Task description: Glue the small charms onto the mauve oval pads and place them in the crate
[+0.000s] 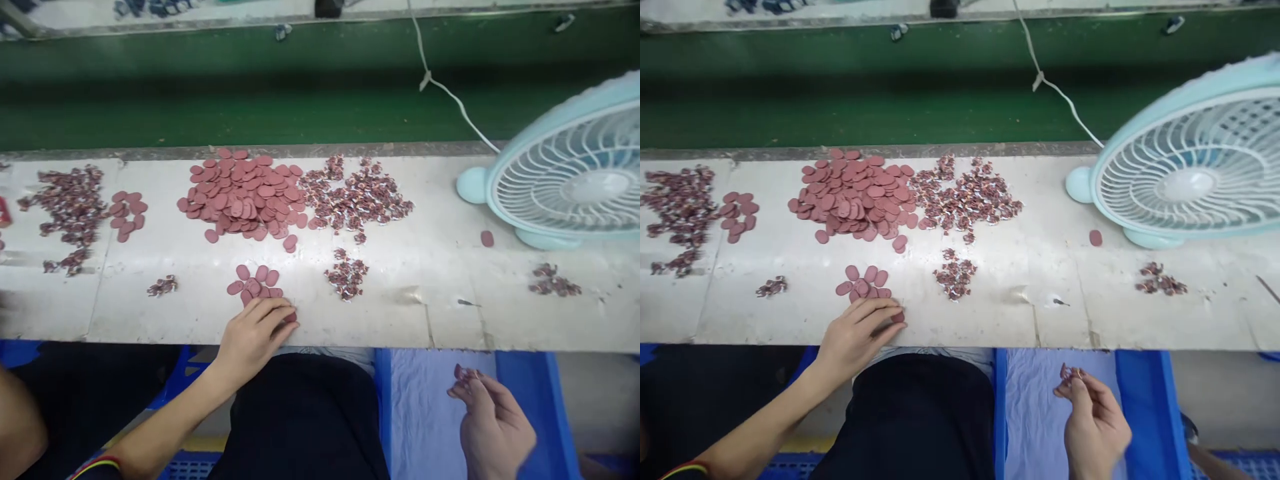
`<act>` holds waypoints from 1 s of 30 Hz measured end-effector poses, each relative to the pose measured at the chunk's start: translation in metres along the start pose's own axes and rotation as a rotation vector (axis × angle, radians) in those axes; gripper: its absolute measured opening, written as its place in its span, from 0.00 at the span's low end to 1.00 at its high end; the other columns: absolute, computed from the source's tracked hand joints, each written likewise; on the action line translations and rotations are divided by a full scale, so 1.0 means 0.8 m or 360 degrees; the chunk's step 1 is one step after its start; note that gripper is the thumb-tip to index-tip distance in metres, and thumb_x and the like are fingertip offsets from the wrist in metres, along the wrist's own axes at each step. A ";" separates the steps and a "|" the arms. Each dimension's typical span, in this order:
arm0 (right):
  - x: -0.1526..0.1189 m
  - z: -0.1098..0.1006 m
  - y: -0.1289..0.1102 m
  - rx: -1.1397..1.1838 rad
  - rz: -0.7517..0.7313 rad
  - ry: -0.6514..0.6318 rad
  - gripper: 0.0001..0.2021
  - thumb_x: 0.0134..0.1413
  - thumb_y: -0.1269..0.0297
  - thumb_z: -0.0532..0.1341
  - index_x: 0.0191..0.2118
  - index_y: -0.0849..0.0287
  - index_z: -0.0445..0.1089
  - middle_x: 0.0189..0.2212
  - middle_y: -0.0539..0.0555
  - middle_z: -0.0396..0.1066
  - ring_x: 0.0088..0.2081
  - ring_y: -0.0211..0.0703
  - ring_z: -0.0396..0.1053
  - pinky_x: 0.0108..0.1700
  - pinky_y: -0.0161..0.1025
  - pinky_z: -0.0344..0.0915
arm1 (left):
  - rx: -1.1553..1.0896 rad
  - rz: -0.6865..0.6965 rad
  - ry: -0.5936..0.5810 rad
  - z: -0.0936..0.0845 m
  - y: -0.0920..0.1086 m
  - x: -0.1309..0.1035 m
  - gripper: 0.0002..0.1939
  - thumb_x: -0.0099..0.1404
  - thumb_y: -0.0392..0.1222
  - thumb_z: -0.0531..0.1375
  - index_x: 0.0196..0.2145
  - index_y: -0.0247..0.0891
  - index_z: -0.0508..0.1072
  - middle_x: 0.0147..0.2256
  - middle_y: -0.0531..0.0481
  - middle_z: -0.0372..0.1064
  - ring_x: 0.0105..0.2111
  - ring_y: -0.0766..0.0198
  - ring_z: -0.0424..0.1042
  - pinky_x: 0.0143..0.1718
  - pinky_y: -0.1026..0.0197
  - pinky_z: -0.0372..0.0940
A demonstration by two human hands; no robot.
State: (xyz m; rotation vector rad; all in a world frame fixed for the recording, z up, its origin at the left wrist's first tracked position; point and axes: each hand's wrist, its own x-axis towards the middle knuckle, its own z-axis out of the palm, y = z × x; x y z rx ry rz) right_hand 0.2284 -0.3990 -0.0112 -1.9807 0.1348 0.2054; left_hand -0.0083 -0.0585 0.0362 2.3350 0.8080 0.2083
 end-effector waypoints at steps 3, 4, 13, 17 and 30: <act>0.001 0.003 0.033 -0.0227 0.0031 -0.0157 0.16 0.55 0.51 0.71 0.38 0.61 0.77 0.29 0.55 0.78 0.26 0.43 0.76 0.30 0.39 0.73 | -0.0040 0.0018 0.0053 -0.005 0.006 0.001 0.14 0.64 0.41 0.69 0.48 0.47 0.83 0.47 0.44 0.80 0.47 0.49 0.76 0.51 0.53 0.68; -0.001 0.007 0.042 -0.0295 0.0032 -0.0260 0.16 0.57 0.51 0.70 0.39 0.61 0.77 0.32 0.56 0.79 0.29 0.44 0.77 0.32 0.39 0.74 | -0.0108 0.0013 0.0063 -0.009 0.008 0.002 0.15 0.64 0.40 0.69 0.49 0.47 0.83 0.48 0.44 0.79 0.47 0.49 0.76 0.51 0.53 0.69; -0.018 0.045 0.118 -0.0756 -0.0010 -0.0806 0.14 0.67 0.54 0.63 0.48 0.60 0.74 0.44 0.54 0.76 0.42 0.43 0.75 0.47 0.46 0.75 | -0.1443 -0.0421 0.0042 -0.033 0.029 0.011 0.06 0.57 0.42 0.72 0.35 0.42 0.86 0.38 0.42 0.79 0.41 0.50 0.76 0.30 0.60 0.72; -0.018 0.050 0.139 -0.0918 0.0033 -0.0837 0.14 0.67 0.54 0.63 0.50 0.60 0.73 0.46 0.54 0.75 0.44 0.43 0.75 0.48 0.47 0.75 | -0.1773 -0.0757 -0.0028 -0.031 0.027 0.010 0.09 0.55 0.45 0.74 0.35 0.44 0.86 0.40 0.44 0.80 0.27 0.64 0.70 0.20 0.66 0.65; -0.019 0.063 0.126 -0.0895 0.0167 -0.0768 0.14 0.67 0.54 0.63 0.48 0.60 0.73 0.45 0.54 0.75 0.43 0.43 0.75 0.47 0.46 0.75 | -0.1950 -0.0992 0.0003 -0.038 0.022 0.017 0.15 0.47 0.46 0.77 0.35 0.47 0.86 0.40 0.43 0.81 0.27 0.65 0.68 0.24 0.67 0.69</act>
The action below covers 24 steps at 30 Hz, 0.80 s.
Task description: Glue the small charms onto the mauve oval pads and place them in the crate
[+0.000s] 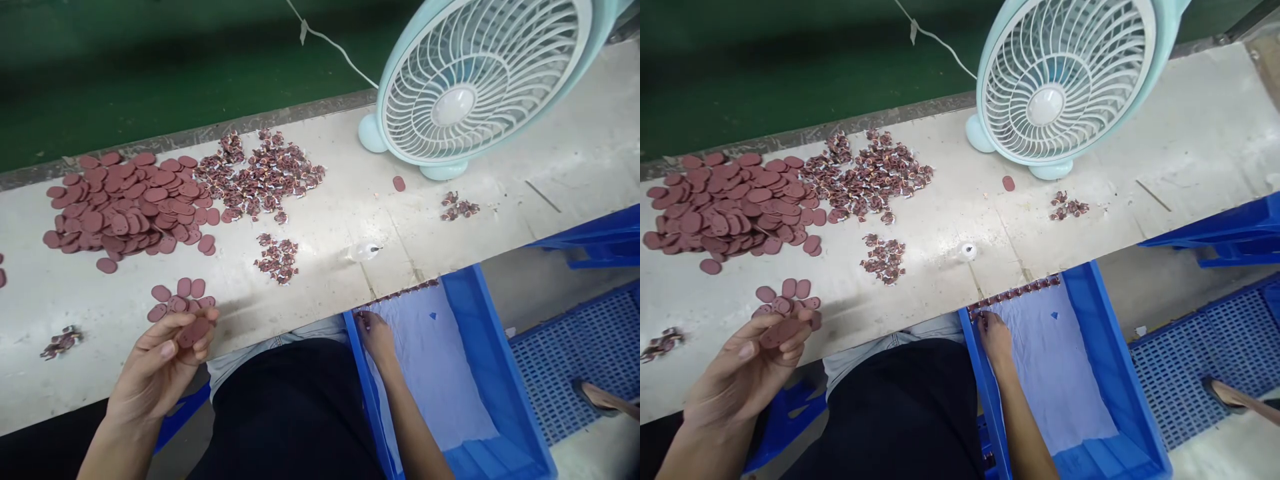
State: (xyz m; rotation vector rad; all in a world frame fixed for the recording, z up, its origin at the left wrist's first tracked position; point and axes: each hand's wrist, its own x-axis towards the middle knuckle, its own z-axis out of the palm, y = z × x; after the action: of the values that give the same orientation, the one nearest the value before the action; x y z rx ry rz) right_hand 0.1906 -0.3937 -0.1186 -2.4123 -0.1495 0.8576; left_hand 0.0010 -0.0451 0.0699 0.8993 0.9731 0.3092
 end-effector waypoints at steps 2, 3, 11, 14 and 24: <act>-0.005 -0.011 -0.011 0.0118 0.0024 0.0093 0.14 0.66 0.53 0.64 0.45 0.60 0.74 0.40 0.52 0.75 0.39 0.41 0.74 0.45 0.44 0.74 | -0.0032 -0.0043 0.0010 -0.004 -0.001 0.000 0.16 0.47 0.46 0.77 0.36 0.47 0.86 0.39 0.44 0.81 0.27 0.66 0.68 0.24 0.66 0.70; -0.009 -0.019 -0.018 0.0194 0.0036 0.0164 0.14 0.65 0.53 0.65 0.43 0.60 0.74 0.38 0.51 0.75 0.38 0.40 0.74 0.44 0.43 0.74 | -0.0051 -0.0074 0.0010 -0.006 -0.001 -0.001 0.16 0.46 0.46 0.78 0.36 0.47 0.86 0.39 0.44 0.81 0.26 0.67 0.68 0.24 0.66 0.71; -0.053 -0.088 -0.156 0.1279 -0.0081 0.0351 0.26 0.63 0.36 0.54 0.33 0.56 0.70 0.21 0.45 0.62 0.21 0.36 0.62 0.22 0.34 0.61 | -0.0266 -0.0287 -0.0071 0.022 -0.018 -0.008 0.17 0.49 0.46 0.79 0.38 0.45 0.86 0.41 0.44 0.83 0.28 0.66 0.76 0.23 0.71 0.70; -0.046 -0.088 -0.217 0.1615 -0.0116 -0.0150 0.40 0.62 0.28 0.42 0.42 0.59 0.77 0.22 0.47 0.61 0.18 0.34 0.54 0.12 0.31 0.48 | -0.0382 -0.0380 -0.0273 0.044 -0.026 -0.013 0.14 0.55 0.44 0.76 0.41 0.43 0.86 0.43 0.42 0.83 0.30 0.65 0.78 0.26 0.72 0.71; 0.006 -0.078 -0.288 0.2707 -0.0222 -0.1104 0.21 0.71 0.47 0.53 0.45 0.58 0.75 0.25 0.43 0.62 0.17 0.25 0.52 0.15 0.19 0.54 | -0.0740 -0.0373 -0.0598 0.069 -0.040 -0.018 0.12 0.61 0.38 0.72 0.44 0.38 0.85 0.45 0.42 0.83 0.35 0.65 0.82 0.32 0.72 0.74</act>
State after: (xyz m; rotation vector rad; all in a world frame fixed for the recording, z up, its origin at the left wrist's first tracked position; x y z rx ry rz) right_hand 0.2514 -0.2304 0.0450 -0.5012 0.1317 1.0332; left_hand 0.0336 -0.1020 0.0670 0.3916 0.6113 0.1477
